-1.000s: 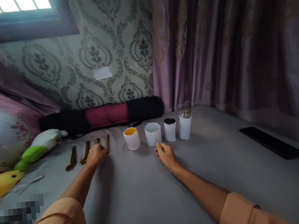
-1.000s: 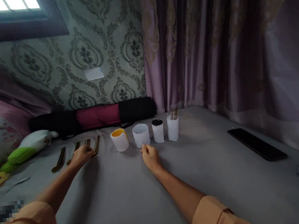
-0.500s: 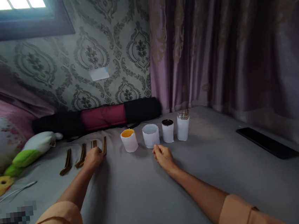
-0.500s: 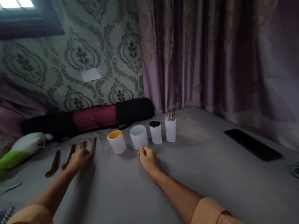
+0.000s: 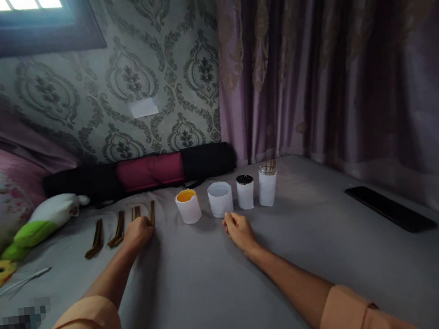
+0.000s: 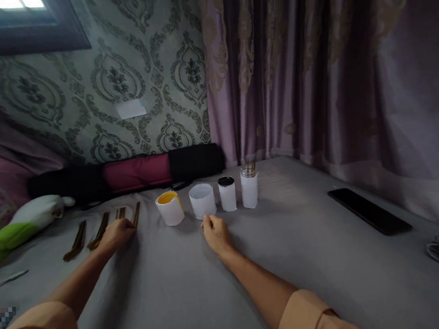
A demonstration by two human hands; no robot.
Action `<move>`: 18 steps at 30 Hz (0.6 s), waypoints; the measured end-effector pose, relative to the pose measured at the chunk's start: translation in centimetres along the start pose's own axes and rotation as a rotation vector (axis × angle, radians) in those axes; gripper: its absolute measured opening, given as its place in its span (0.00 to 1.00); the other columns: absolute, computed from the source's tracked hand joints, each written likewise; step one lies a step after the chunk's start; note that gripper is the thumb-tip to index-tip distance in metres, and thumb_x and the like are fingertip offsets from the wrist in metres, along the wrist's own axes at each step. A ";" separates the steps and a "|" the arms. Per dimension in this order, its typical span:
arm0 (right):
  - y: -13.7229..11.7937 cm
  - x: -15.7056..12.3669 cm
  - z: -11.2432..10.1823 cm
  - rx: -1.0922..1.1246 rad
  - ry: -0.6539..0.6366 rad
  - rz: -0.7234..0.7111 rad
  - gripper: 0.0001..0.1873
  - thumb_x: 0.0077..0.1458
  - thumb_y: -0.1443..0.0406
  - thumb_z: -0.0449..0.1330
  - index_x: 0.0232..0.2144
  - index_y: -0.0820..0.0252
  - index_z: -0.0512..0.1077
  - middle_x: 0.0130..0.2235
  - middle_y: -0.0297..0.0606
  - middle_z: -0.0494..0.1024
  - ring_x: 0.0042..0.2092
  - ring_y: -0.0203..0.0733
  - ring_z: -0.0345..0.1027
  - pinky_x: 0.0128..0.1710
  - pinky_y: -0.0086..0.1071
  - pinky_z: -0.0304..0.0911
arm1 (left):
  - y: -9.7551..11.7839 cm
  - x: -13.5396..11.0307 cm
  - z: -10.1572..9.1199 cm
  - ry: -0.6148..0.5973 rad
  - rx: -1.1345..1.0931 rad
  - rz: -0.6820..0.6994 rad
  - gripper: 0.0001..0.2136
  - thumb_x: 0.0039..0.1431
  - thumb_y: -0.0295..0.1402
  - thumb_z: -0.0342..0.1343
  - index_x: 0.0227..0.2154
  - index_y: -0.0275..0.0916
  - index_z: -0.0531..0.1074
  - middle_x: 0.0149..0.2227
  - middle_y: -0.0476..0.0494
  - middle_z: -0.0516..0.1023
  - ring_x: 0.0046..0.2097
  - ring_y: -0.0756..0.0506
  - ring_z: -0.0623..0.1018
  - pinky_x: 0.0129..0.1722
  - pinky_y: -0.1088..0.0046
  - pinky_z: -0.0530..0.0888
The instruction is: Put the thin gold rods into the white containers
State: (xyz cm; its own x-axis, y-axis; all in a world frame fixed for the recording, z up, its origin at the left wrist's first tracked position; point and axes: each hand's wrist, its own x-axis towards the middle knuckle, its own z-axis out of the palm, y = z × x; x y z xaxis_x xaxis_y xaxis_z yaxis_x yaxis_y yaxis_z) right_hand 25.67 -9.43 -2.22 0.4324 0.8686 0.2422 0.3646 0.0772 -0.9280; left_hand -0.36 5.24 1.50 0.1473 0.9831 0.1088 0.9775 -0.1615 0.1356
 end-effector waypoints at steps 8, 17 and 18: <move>-0.6 -0.1 -0.1 -0.029 0.019 0.008 0.21 0.53 0.55 0.44 0.20 0.62 0.66 0.17 0.32 0.65 0.21 0.31 0.58 0.20 0.24 0.51 | 0.5 -0.4 -0.4 -0.016 -0.017 -0.047 0.10 0.44 0.31 0.48 0.29 0.37 0.72 0.37 0.37 0.73 0.41 0.40 0.71 0.36 0.69 0.67; 0.0 0.0 0.1 -0.039 0.023 -0.005 0.22 0.53 0.55 0.43 0.20 0.62 0.67 0.17 0.32 0.66 0.21 0.31 0.58 0.20 0.24 0.51 | 0.4 -0.2 -0.3 -0.024 -0.015 -0.059 0.10 0.45 0.31 0.47 0.29 0.37 0.71 0.37 0.37 0.74 0.41 0.39 0.72 0.34 0.69 0.67; 0.0 0.0 0.1 -0.038 0.022 -0.007 0.22 0.53 0.55 0.43 0.20 0.62 0.67 0.18 0.33 0.66 0.21 0.31 0.59 0.20 0.24 0.51 | 0.4 -0.2 -0.3 -0.025 -0.016 -0.061 0.10 0.45 0.31 0.47 0.29 0.37 0.71 0.37 0.37 0.74 0.41 0.39 0.72 0.34 0.69 0.67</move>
State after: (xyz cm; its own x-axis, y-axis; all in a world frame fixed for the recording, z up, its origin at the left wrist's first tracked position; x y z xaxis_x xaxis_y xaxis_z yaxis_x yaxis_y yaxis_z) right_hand 25.62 -9.38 -2.25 0.4473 0.8573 0.2550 0.3986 0.0641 -0.9149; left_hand -0.04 4.91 1.79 0.0913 0.9930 0.0754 0.9823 -0.1022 0.1571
